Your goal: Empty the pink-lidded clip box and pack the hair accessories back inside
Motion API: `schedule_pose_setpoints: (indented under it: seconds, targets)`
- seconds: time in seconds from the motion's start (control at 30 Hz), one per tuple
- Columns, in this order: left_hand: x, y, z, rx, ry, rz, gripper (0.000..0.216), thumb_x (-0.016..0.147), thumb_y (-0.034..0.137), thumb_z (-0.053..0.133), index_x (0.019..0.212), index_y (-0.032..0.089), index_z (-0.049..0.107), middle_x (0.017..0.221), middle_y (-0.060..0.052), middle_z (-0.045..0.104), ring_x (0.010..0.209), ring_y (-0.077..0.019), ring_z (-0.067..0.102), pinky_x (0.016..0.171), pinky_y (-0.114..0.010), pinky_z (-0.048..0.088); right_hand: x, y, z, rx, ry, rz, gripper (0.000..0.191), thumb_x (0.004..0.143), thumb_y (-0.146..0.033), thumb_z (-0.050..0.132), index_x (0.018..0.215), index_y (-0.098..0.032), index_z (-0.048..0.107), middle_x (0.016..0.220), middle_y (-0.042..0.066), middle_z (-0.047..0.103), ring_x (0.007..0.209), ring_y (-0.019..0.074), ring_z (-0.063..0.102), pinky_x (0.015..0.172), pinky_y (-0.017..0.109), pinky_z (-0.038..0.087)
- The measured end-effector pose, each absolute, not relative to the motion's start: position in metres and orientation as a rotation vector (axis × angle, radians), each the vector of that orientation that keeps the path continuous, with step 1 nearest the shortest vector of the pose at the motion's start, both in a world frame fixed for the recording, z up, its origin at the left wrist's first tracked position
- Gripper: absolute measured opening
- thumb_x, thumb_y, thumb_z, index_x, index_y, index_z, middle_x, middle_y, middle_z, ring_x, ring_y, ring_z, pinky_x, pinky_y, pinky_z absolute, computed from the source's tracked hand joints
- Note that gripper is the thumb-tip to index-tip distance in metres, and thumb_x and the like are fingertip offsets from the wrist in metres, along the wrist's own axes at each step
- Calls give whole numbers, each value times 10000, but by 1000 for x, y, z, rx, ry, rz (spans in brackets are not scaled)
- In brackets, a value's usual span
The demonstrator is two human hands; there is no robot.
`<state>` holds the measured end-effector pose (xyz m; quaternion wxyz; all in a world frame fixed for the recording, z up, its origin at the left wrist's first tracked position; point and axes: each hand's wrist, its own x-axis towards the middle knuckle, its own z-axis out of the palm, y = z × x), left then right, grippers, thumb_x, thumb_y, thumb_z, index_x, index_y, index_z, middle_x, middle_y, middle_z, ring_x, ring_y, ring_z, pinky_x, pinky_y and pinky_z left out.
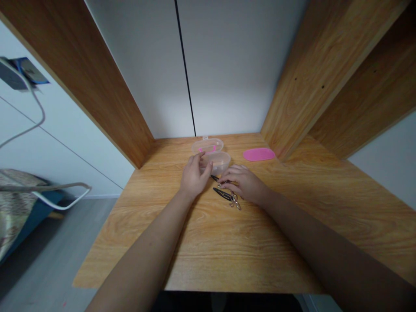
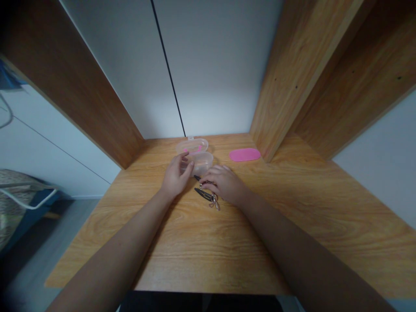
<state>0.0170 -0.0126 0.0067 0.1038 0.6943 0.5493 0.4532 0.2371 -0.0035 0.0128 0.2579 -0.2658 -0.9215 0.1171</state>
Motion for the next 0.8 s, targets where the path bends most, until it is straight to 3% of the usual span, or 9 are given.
schedule_pose_setpoints:
  seconds: [0.8]
  targets:
    - [17, -13, 7, 2046, 1621, 1333, 440, 967, 434, 557, 1322, 174, 569, 1175, -136, 660, 1060, -254, 658, 942, -410, 540, 241, -1, 13, -706, -2476, 431, 137, 907, -307, 716, 1021, -254, 771, 984, 45, 783, 946, 225, 671, 855, 375, 499]
